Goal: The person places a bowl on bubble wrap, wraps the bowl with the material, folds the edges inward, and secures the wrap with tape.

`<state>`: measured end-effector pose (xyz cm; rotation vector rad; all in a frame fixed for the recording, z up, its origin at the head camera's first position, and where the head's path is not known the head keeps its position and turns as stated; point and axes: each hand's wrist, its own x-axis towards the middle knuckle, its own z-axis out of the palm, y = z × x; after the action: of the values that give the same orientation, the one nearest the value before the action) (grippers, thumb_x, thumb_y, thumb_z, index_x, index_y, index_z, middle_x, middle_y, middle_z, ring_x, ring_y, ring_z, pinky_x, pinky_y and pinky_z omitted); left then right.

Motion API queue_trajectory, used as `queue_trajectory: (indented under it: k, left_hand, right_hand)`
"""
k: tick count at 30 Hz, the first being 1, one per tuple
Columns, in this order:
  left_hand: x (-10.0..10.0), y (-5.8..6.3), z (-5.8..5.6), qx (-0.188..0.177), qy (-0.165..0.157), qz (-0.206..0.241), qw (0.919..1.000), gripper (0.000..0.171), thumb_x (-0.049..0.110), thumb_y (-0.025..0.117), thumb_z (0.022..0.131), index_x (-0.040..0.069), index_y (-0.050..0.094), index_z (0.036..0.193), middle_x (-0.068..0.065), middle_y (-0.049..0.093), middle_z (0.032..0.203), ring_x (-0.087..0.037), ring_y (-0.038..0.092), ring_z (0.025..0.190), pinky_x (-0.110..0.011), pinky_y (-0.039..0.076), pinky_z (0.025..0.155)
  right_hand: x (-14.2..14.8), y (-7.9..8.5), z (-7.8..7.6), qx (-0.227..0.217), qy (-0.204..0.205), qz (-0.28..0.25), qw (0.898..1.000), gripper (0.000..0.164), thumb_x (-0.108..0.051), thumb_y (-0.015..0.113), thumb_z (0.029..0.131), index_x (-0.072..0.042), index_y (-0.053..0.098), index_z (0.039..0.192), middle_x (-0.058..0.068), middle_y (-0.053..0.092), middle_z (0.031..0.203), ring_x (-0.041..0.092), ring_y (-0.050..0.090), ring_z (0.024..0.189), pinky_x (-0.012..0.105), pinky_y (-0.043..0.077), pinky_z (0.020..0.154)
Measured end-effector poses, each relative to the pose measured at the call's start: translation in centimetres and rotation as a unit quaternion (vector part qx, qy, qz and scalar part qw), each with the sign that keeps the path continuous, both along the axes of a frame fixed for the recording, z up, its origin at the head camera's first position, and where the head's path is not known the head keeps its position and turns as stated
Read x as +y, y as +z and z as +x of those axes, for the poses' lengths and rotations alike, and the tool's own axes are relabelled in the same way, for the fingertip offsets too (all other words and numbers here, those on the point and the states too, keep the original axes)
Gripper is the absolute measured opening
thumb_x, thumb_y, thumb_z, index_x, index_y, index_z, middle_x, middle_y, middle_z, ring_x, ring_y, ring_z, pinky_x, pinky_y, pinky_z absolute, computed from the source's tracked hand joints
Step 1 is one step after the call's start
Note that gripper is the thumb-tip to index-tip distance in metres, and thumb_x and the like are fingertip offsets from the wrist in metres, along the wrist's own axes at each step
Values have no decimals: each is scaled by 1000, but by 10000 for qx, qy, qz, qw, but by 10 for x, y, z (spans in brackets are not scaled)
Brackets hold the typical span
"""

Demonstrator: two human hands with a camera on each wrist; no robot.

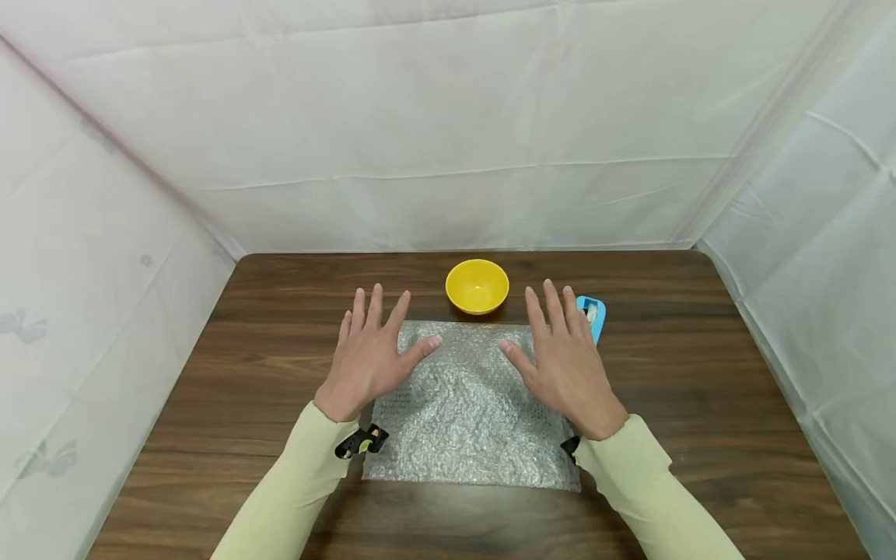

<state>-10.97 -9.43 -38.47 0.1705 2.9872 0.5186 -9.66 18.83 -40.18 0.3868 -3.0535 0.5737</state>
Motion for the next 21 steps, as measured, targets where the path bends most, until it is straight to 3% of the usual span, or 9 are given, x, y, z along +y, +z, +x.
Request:
queue_trajectory:
  k: [21]
  left_hand:
    - [-2,-6,0,-183,12,-58,9998,92,77,48,95,24,26,167,-20,4,175,-44,-8,163,-64,7,131]
  right_hand:
    - [-6,-4,-8,-172,69,98,9998,87,-56,49,105,-9,12,168,20,4,176,48,1,162,72,11,125]
